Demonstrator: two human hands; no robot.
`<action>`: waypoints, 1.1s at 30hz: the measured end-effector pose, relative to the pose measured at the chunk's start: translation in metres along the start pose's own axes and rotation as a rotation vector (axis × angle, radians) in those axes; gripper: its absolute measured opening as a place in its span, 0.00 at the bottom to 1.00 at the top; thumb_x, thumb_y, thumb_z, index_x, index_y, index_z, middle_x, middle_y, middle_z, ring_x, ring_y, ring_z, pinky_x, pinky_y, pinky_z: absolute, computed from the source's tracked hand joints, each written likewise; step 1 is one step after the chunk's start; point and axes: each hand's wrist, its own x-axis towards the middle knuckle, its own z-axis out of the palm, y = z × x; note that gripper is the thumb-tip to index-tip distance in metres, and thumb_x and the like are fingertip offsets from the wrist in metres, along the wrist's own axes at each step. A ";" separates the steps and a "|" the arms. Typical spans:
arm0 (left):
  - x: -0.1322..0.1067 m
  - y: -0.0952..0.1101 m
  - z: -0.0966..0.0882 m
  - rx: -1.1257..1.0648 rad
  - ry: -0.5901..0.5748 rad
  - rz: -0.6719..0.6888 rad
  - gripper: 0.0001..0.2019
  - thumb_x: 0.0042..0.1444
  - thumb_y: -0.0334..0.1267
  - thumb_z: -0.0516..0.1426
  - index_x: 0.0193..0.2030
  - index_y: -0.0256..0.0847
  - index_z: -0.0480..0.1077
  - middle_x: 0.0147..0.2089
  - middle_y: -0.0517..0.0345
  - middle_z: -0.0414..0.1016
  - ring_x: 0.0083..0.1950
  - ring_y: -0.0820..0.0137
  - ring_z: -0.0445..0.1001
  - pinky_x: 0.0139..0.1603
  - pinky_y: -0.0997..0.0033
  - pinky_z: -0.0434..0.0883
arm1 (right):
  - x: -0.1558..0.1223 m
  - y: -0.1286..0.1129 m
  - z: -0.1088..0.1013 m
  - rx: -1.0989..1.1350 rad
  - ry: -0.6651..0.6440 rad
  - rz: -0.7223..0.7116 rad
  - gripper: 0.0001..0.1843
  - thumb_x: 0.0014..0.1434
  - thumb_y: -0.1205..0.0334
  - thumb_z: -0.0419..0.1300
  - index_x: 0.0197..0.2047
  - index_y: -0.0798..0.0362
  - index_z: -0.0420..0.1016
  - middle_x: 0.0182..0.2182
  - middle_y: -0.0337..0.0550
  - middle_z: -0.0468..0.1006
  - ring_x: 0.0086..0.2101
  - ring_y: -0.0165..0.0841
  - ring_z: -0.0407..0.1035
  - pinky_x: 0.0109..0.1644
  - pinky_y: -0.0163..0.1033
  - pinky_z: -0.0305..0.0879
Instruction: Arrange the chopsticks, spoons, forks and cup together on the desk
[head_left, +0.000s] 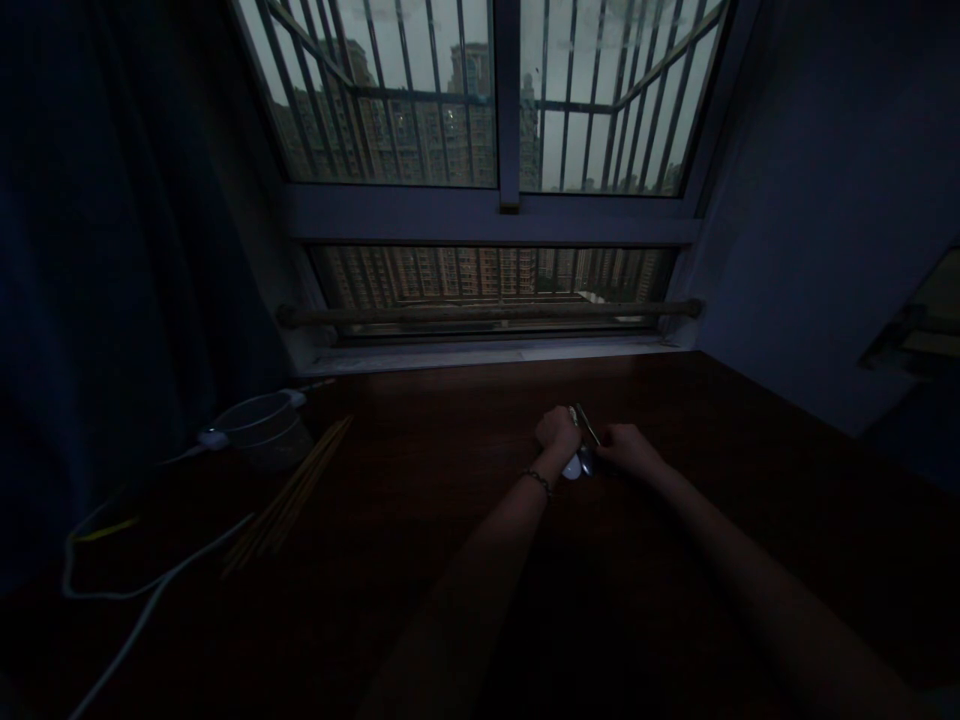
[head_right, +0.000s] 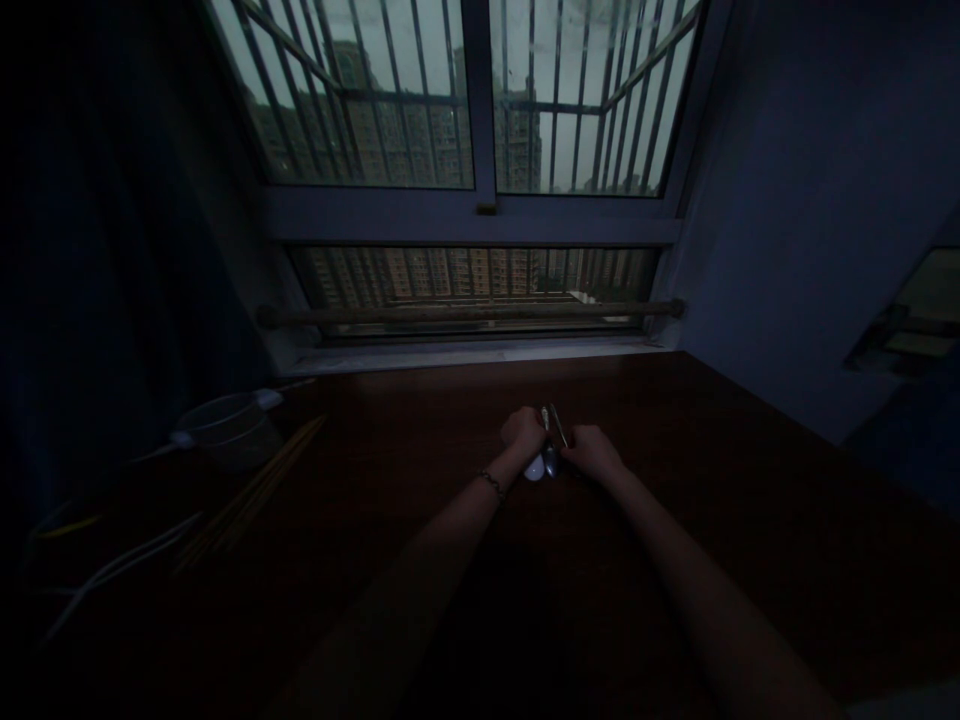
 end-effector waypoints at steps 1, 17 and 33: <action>0.000 0.000 0.000 0.004 0.005 0.006 0.09 0.47 0.33 0.56 0.37 0.40 0.74 0.41 0.47 0.76 0.44 0.55 0.75 0.37 0.61 0.71 | 0.000 0.000 0.000 -0.001 -0.003 0.001 0.07 0.52 0.63 0.60 0.32 0.60 0.72 0.29 0.46 0.74 0.29 0.32 0.67 0.28 0.33 0.54; -0.039 0.005 -0.083 -0.091 0.206 0.171 0.11 0.49 0.46 0.61 0.38 0.44 0.74 0.39 0.57 0.77 0.42 0.66 0.74 0.35 0.71 0.66 | -0.008 -0.007 -0.020 0.132 0.112 0.008 0.10 0.55 0.59 0.59 0.30 0.59 0.71 0.26 0.43 0.73 0.28 0.30 0.66 0.28 0.33 0.52; -0.079 -0.276 -0.193 0.638 0.420 -0.395 0.26 0.54 0.51 0.54 0.49 0.29 0.66 0.50 0.37 0.67 0.53 0.51 0.64 0.50 0.60 0.64 | -0.035 -0.274 0.061 1.129 -0.661 -0.064 0.08 0.57 0.70 0.54 0.27 0.62 0.69 0.19 0.39 0.68 0.16 0.24 0.57 0.17 0.29 0.48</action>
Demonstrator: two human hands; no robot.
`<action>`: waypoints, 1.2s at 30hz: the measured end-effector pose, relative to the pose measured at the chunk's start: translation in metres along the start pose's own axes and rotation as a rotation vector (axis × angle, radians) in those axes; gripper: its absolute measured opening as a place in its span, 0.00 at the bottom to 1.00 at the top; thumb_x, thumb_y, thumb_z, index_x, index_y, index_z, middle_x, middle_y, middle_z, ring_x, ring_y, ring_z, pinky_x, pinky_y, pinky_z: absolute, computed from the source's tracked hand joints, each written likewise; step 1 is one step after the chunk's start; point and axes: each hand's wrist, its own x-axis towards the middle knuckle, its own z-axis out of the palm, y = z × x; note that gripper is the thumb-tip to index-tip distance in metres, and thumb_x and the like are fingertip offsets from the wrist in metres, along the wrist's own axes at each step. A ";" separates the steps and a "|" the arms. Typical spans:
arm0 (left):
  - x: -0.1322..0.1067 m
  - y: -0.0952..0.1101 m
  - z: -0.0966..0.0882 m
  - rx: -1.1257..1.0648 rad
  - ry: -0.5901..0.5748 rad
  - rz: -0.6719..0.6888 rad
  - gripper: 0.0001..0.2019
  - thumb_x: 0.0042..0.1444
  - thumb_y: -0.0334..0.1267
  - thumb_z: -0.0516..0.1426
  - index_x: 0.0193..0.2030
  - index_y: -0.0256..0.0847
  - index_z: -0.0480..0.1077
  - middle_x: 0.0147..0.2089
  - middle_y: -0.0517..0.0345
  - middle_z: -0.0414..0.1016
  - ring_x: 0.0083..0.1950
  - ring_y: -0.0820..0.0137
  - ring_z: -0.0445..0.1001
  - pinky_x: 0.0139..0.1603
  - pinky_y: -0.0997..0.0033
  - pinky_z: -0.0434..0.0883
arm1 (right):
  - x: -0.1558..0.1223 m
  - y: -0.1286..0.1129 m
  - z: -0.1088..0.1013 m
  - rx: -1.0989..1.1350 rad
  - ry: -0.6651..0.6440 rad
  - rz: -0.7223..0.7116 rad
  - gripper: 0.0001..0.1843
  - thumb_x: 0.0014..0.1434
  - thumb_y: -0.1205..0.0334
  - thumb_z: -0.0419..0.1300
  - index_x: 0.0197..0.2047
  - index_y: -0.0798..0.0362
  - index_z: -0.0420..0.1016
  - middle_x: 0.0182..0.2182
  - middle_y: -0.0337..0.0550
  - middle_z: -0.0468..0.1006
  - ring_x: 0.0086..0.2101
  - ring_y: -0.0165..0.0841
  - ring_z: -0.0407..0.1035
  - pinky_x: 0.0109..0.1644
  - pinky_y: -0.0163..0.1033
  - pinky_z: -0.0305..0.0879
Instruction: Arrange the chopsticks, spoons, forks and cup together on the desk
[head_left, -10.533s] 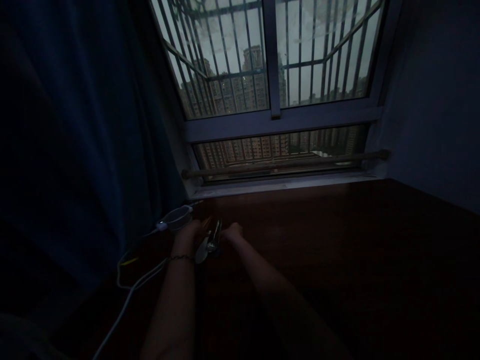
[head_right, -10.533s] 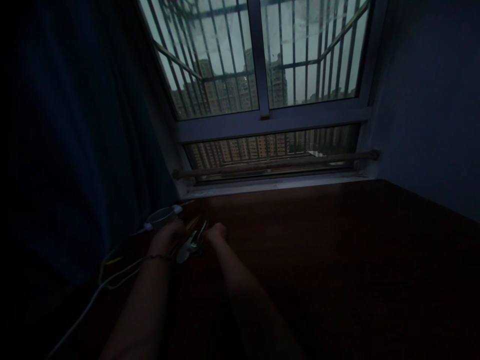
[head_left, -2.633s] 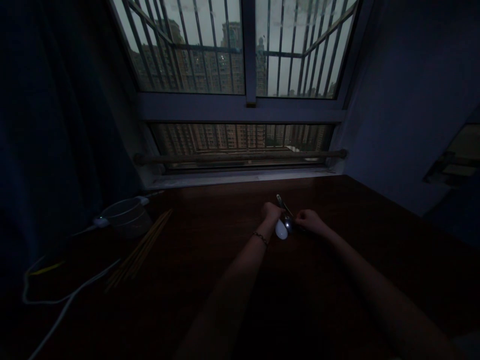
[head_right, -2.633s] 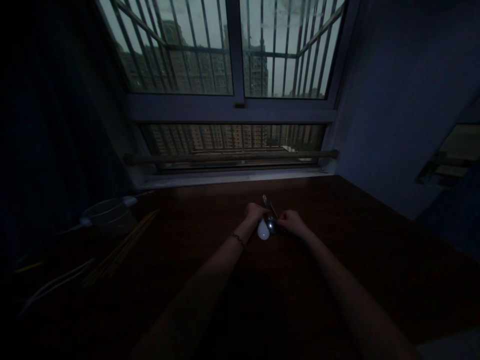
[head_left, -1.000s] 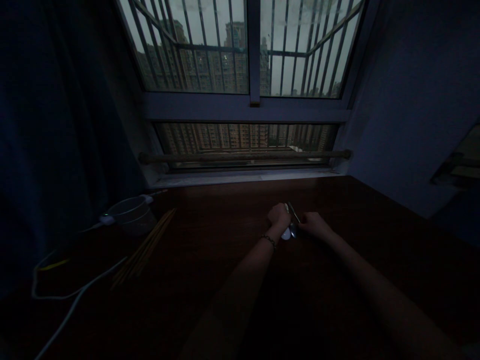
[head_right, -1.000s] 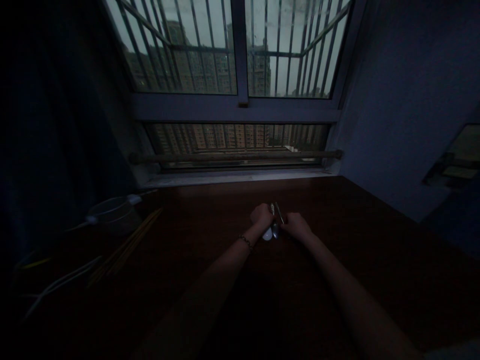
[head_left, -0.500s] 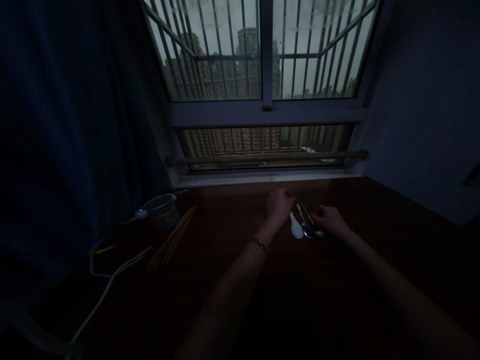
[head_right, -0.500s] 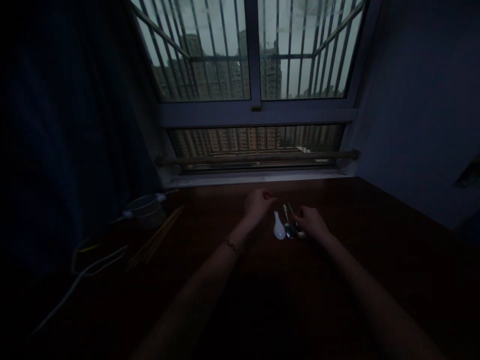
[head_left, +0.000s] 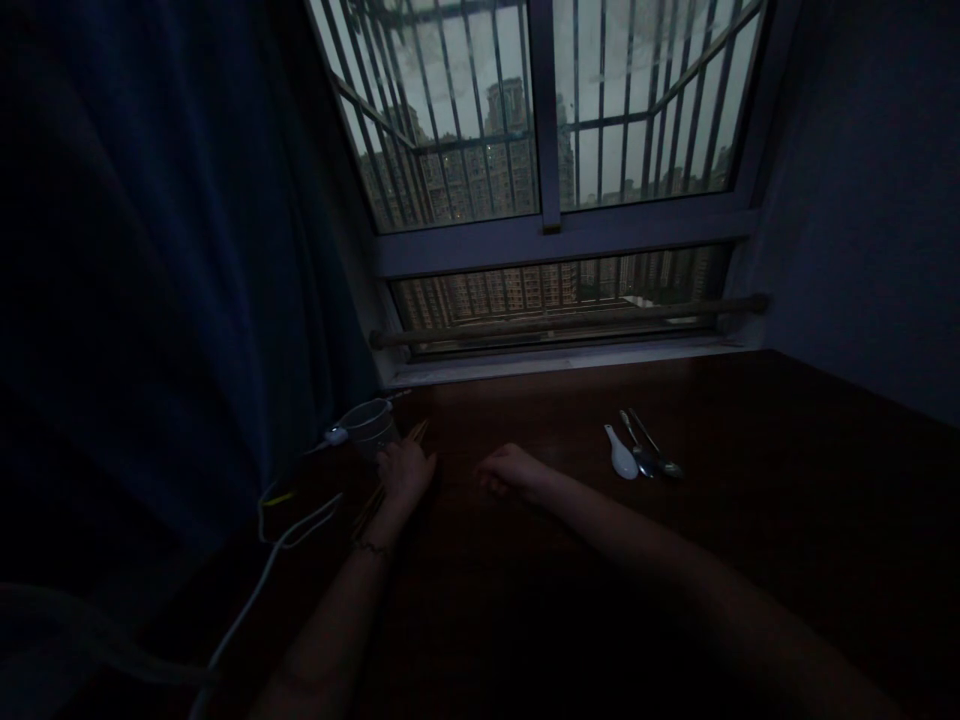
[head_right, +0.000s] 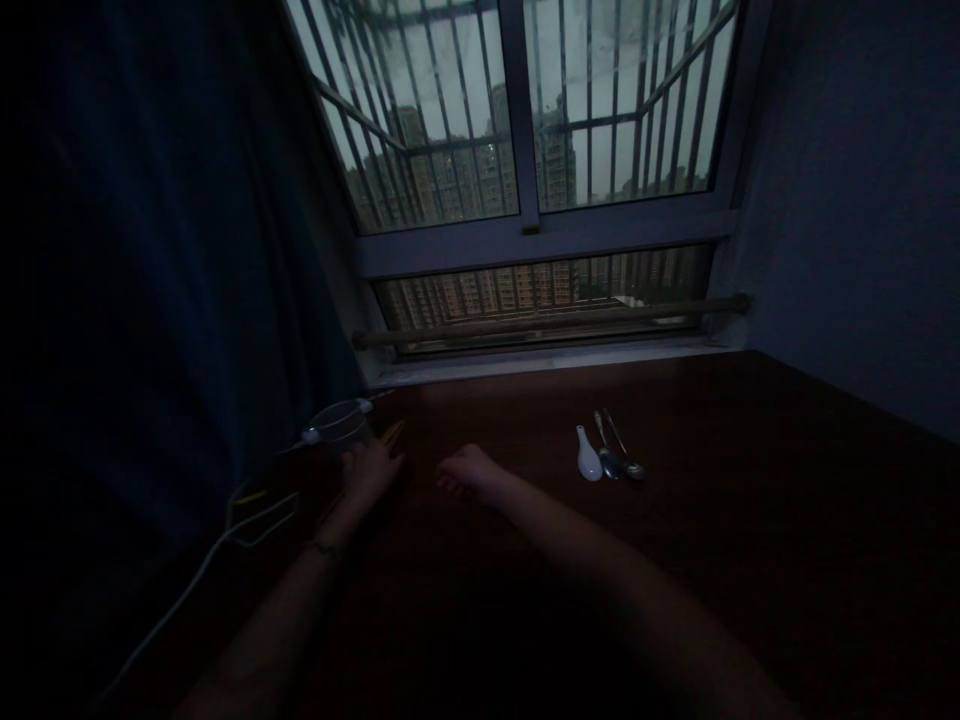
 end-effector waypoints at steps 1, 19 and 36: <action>0.002 -0.006 -0.002 0.001 -0.019 -0.062 0.28 0.52 0.53 0.54 0.51 0.29 0.65 0.51 0.36 0.66 0.53 0.49 0.64 0.48 0.59 0.65 | 0.012 0.000 0.013 0.019 -0.018 0.013 0.08 0.57 0.70 0.53 0.27 0.61 0.68 0.19 0.40 0.68 0.16 0.24 0.57 0.16 0.29 0.48; 0.035 -0.045 0.023 -0.062 -0.340 -0.135 0.23 0.52 0.48 0.54 0.48 0.30 0.68 0.53 0.37 0.68 0.54 0.55 0.68 0.45 0.66 0.68 | 0.024 0.031 0.053 -0.015 0.032 -0.013 0.07 0.59 0.74 0.51 0.30 0.60 0.66 0.18 0.36 0.67 0.16 0.24 0.59 0.17 0.28 0.53; 0.019 -0.026 0.009 -0.105 -0.490 0.077 0.22 0.49 0.48 0.53 0.43 0.30 0.70 0.46 0.38 0.73 0.47 0.57 0.73 0.33 0.69 0.65 | 0.027 0.032 0.056 0.052 0.055 -0.001 0.06 0.60 0.76 0.49 0.35 0.61 0.65 0.19 0.35 0.68 0.16 0.23 0.60 0.17 0.27 0.55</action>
